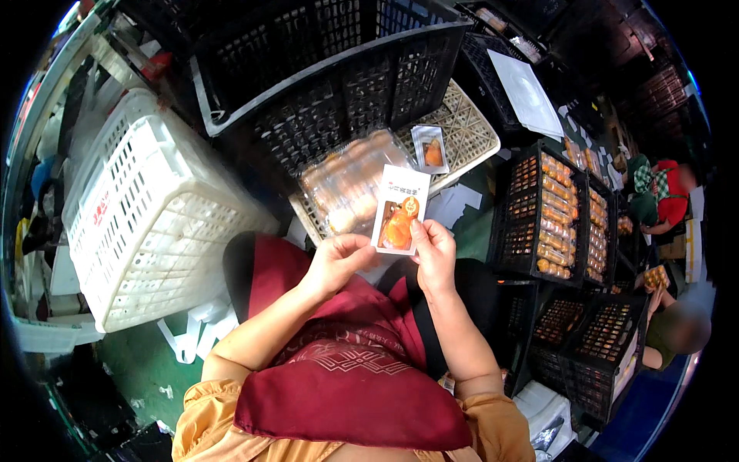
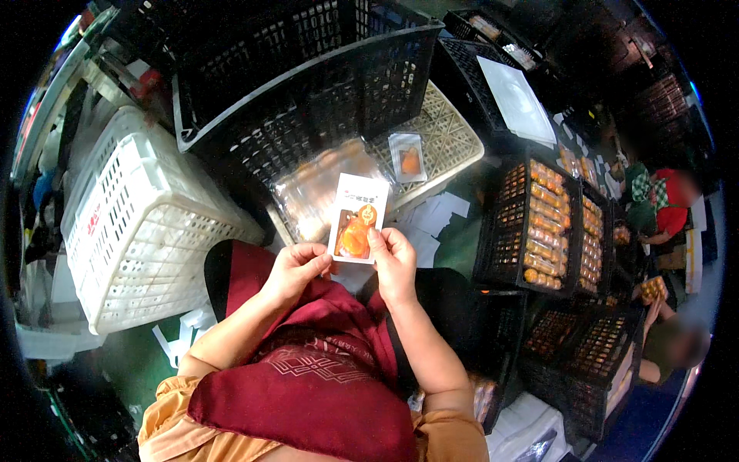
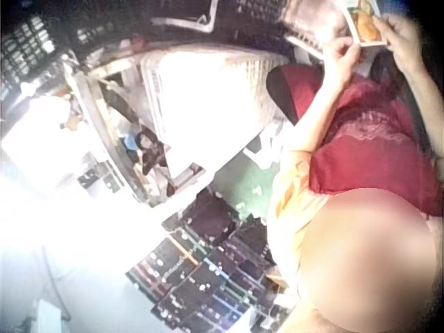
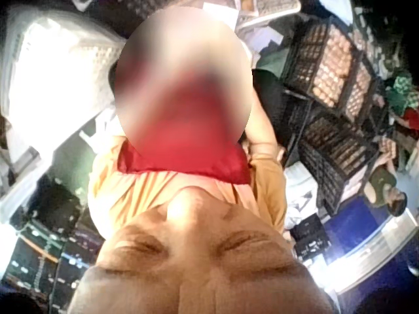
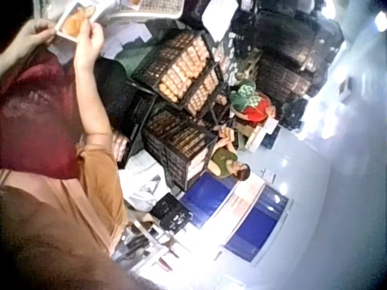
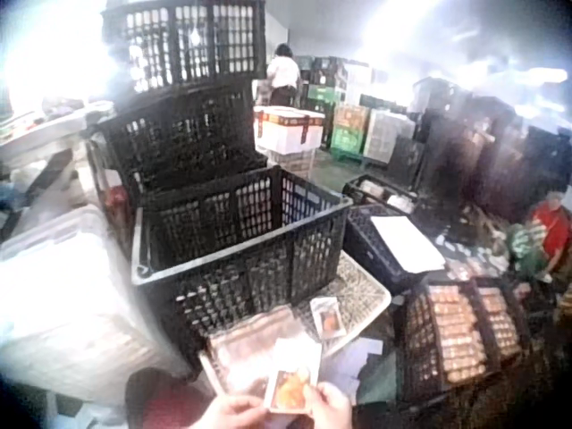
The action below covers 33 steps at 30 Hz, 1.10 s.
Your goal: The person applies product labels to plastic containers filled with fruit and places the containers into a black plastic crate.
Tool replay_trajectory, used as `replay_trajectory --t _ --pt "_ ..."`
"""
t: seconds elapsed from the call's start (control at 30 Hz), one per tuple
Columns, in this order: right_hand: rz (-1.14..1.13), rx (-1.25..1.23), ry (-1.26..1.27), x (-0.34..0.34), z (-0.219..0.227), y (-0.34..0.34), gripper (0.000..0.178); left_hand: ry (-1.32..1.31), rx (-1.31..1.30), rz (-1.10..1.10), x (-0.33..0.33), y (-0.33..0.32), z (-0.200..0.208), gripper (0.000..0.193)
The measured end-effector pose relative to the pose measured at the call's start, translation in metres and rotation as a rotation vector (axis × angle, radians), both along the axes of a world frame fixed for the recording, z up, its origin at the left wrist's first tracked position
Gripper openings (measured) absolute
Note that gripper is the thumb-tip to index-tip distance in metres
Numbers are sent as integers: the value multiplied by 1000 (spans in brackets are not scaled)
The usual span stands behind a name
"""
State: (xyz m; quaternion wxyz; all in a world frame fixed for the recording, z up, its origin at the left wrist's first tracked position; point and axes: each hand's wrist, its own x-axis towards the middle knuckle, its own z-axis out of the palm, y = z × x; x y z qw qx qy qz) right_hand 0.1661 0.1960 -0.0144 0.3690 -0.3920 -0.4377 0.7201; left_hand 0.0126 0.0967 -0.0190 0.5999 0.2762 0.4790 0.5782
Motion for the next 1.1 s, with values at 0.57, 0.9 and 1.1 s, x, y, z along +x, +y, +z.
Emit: replay_trajectory --t 0.57,0.9,1.1 --pt "276 901 -479 11 40 -49 8 430 10 -18 15 -33 20 16" --pt "291 932 -586 9 32 -58 5 932 190 61 22 -37 7 11" --pt "283 146 -361 39 5 -17 12 867 60 6 9 -42 3 15"
